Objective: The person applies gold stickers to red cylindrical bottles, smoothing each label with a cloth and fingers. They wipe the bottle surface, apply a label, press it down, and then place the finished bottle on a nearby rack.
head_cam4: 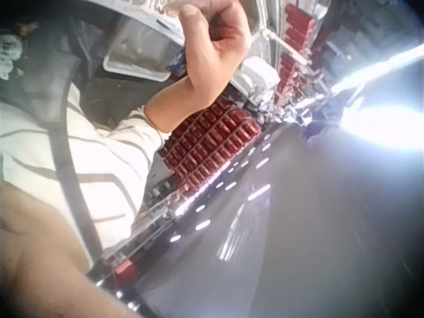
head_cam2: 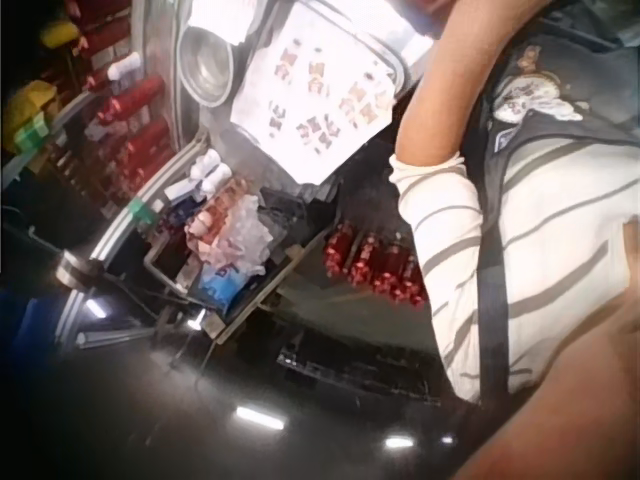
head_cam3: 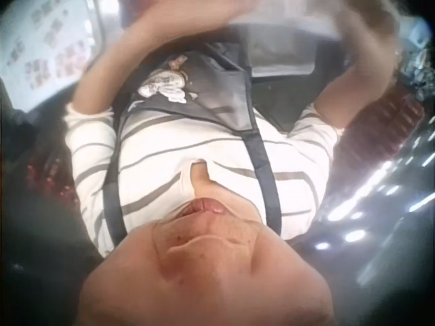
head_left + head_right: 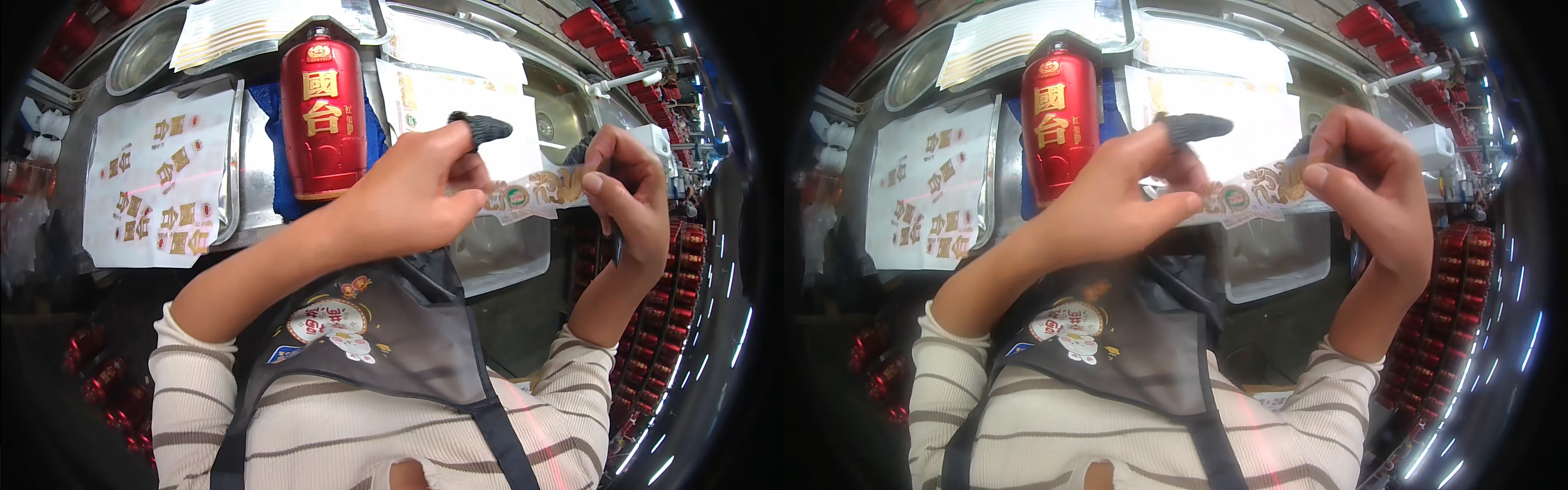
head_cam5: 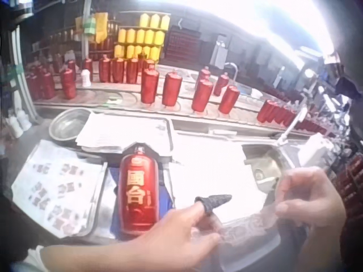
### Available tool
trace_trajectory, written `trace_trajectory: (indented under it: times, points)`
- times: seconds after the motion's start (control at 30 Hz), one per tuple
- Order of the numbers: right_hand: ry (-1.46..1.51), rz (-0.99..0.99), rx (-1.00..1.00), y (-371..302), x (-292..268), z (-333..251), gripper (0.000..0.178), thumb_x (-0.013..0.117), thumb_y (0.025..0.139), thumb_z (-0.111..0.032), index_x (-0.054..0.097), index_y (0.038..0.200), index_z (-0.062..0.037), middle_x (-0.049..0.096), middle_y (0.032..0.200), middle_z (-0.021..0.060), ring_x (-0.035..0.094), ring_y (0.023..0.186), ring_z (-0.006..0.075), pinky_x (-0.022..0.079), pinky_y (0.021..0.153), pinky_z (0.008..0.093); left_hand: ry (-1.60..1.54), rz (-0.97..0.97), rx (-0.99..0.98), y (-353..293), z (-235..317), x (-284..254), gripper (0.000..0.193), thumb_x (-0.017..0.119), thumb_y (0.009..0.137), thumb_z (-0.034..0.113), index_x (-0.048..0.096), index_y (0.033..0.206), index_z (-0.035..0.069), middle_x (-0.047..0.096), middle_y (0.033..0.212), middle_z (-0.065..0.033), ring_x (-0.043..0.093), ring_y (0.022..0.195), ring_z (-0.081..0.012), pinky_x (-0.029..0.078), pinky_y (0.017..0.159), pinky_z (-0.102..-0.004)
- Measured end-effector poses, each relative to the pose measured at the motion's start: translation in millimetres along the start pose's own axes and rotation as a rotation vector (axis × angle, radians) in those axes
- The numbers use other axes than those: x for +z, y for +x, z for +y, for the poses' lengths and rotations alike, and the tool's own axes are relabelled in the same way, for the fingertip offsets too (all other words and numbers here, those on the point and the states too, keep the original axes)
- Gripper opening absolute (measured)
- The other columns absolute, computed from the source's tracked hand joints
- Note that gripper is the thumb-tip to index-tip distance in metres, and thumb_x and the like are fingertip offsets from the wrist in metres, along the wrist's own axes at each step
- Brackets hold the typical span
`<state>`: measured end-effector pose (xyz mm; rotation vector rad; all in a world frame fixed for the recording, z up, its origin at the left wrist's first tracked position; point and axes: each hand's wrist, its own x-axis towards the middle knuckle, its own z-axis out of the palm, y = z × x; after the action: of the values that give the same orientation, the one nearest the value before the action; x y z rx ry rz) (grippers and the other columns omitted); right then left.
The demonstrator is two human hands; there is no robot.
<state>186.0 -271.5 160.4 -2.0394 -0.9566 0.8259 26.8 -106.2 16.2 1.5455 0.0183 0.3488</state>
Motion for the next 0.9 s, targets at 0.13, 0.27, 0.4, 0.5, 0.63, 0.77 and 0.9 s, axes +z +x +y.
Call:
trace_trajectory:
  times: [0.13,0.27,0.4,0.5,0.63,0.77,0.9]
  points:
    - [0.252,0.067,-0.071,1,43,42,0.01,0.066,0.088,-0.009,0.057,0.087,-0.0044,0.053,0.073,-0.005,0.04,0.055,-0.0006,0.025,0.045,0.0169,-0.115,0.29,-0.166,-52,22,-11,0.035,0.067,0.088,-0.003,0.064,0.123,-0.001,0.067,0.088,-0.0017,0.061,0.076,-0.0057,0.051,0.069,-0.0225]
    - [0.455,0.048,-0.02,16,92,62,0.011,0.066,0.09,-0.011,0.058,0.086,-0.0046,0.05,0.065,-0.0056,0.038,0.05,-0.0001,0.028,0.045,0.0172,-0.132,0.343,-0.371,-89,29,-42,0.037,0.071,0.088,-0.001,0.06,0.124,0.0,0.067,0.092,-0.0018,0.062,0.08,-0.0058,0.052,0.073,-0.0221]
    - [0.516,-0.05,-0.008,26,123,60,0.007,0.064,0.091,-0.007,0.059,0.088,-0.0037,0.051,0.069,-0.0056,0.041,0.054,-0.0001,0.031,0.048,0.0177,-0.125,0.391,-0.375,-108,25,-65,0.036,0.073,0.087,0.0,0.061,0.122,-0.002,0.067,0.092,-0.0021,0.061,0.079,-0.0064,0.052,0.072,-0.0216]
    - [0.515,-0.083,-0.022,30,135,58,0.006,0.065,0.092,-0.007,0.06,0.09,-0.0032,0.053,0.074,-0.0053,0.043,0.058,-0.0007,0.032,0.05,0.0166,-0.079,0.398,-0.404,-119,31,-78,0.037,0.075,0.086,0.001,0.062,0.121,-0.002,0.067,0.09,-0.0017,0.06,0.077,-0.0058,0.051,0.07,-0.0211]
    - [0.579,-0.086,0.005,30,146,59,0.007,0.066,0.093,-0.006,0.06,0.091,-0.0028,0.055,0.077,-0.0048,0.043,0.061,-0.0005,0.032,0.052,0.0172,-0.007,0.428,-0.427,-126,34,-89,0.034,0.077,0.084,0.002,0.065,0.116,-0.001,0.067,0.085,0.0003,0.059,0.074,-0.0047,0.049,0.067,-0.021]
    - [0.59,-0.029,-0.004,32,157,68,0.007,0.065,0.094,-0.007,0.06,0.092,-0.0027,0.058,0.083,-0.0035,0.046,0.07,-0.0001,0.035,0.058,0.017,0.066,0.489,-0.38,-121,23,-99,0.025,0.079,0.083,0.003,0.066,0.105,0.001,0.067,0.084,0.0005,0.059,0.073,-0.0047,0.049,0.067,-0.0216]
    - [0.599,0.047,-0.046,41,165,74,0.007,0.065,0.094,-0.007,0.06,0.093,-0.0027,0.059,0.086,-0.0026,0.048,0.074,0.0005,0.036,0.062,0.0173,0.098,0.552,-0.331,-111,4,-109,0.018,0.079,0.084,0.005,0.064,0.094,0.003,0.067,0.082,0.0007,0.059,0.073,-0.0051,0.048,0.068,-0.0221]
